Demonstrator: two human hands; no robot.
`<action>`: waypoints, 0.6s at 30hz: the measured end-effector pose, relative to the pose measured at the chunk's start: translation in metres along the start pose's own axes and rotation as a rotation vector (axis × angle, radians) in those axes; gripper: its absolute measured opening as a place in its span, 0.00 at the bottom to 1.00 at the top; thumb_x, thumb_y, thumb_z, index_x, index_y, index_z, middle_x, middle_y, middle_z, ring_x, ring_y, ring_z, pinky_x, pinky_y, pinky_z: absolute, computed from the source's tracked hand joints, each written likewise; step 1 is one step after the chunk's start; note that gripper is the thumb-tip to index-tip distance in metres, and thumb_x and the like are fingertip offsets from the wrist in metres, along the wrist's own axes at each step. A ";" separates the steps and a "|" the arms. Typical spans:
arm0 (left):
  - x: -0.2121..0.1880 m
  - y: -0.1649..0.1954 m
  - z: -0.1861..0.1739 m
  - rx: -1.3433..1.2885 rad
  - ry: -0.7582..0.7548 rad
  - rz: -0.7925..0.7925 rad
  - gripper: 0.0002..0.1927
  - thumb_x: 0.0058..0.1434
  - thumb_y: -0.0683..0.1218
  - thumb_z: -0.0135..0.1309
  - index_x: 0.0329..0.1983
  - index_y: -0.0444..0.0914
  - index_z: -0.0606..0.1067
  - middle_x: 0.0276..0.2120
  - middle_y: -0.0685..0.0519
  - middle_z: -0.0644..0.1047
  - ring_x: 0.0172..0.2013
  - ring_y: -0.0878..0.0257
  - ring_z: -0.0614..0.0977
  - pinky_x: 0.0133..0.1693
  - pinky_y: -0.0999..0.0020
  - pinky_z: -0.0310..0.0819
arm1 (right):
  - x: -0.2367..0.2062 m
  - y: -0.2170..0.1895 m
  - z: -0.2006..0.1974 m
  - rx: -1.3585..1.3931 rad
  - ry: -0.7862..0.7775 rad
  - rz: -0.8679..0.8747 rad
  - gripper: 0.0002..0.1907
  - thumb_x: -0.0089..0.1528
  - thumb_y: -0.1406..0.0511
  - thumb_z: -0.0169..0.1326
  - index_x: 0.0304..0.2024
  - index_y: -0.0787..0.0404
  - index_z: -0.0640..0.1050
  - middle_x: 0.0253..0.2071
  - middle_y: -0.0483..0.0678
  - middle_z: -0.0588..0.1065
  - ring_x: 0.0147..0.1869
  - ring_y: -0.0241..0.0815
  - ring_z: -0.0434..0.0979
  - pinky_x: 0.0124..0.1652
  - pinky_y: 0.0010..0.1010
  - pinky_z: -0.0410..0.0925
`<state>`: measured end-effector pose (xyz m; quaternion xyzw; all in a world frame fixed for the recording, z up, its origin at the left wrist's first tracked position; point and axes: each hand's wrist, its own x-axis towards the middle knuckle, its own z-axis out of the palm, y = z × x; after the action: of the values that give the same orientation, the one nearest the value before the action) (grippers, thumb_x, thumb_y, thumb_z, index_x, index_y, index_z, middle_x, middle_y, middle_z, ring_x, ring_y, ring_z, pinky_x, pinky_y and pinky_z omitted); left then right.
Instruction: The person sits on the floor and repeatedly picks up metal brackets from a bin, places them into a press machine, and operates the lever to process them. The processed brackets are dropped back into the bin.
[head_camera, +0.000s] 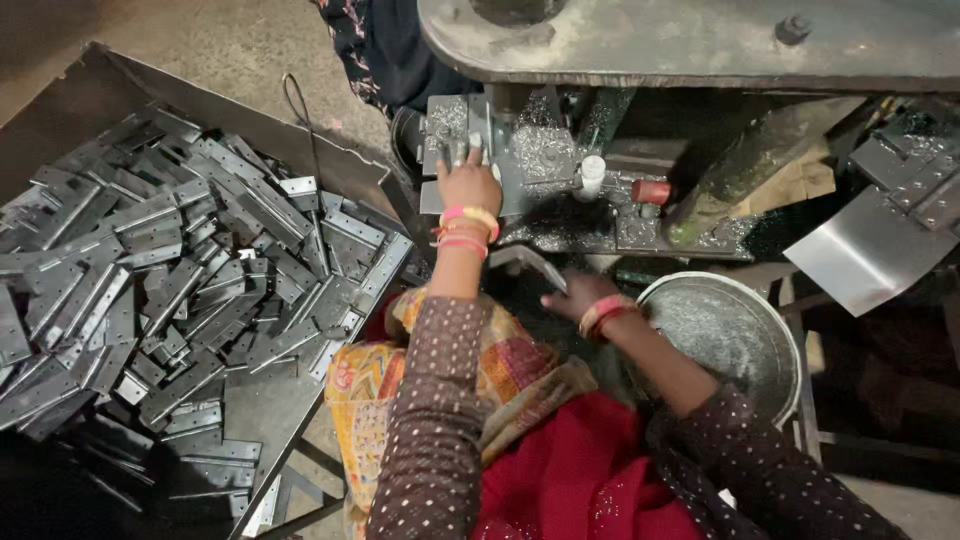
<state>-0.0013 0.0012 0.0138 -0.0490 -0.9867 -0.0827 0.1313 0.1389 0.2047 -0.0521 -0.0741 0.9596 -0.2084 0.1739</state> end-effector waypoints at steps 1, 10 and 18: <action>-0.008 0.001 -0.001 0.029 -0.008 0.028 0.17 0.65 0.47 0.43 0.42 0.42 0.84 0.62 0.53 0.74 0.57 0.55 0.77 0.67 0.44 0.50 | 0.003 -0.003 -0.008 0.031 0.074 0.030 0.29 0.59 0.46 0.61 0.50 0.60 0.74 0.46 0.59 0.79 0.51 0.62 0.79 0.49 0.49 0.71; -0.137 0.016 0.002 0.075 0.326 0.176 0.13 0.64 0.45 0.48 0.48 0.36 0.77 0.60 0.45 0.75 0.62 0.50 0.73 0.65 0.44 0.60 | 0.000 -0.003 -0.002 0.297 0.782 -0.188 0.30 0.60 0.57 0.67 0.57 0.62 0.71 0.54 0.59 0.71 0.47 0.54 0.77 0.48 0.43 0.72; -0.105 0.009 -0.034 -0.262 0.321 0.172 0.08 0.71 0.44 0.48 0.48 0.36 0.74 0.51 0.44 0.76 0.48 0.46 0.79 0.54 0.52 0.71 | -0.006 -0.007 -0.010 0.259 0.921 -0.237 0.31 0.59 0.58 0.67 0.57 0.66 0.70 0.54 0.60 0.68 0.56 0.61 0.72 0.52 0.44 0.71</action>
<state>0.1089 -0.0043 0.0192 -0.1357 -0.9261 -0.2055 0.2857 0.1410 0.2037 -0.0391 -0.0605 0.8879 -0.3556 -0.2856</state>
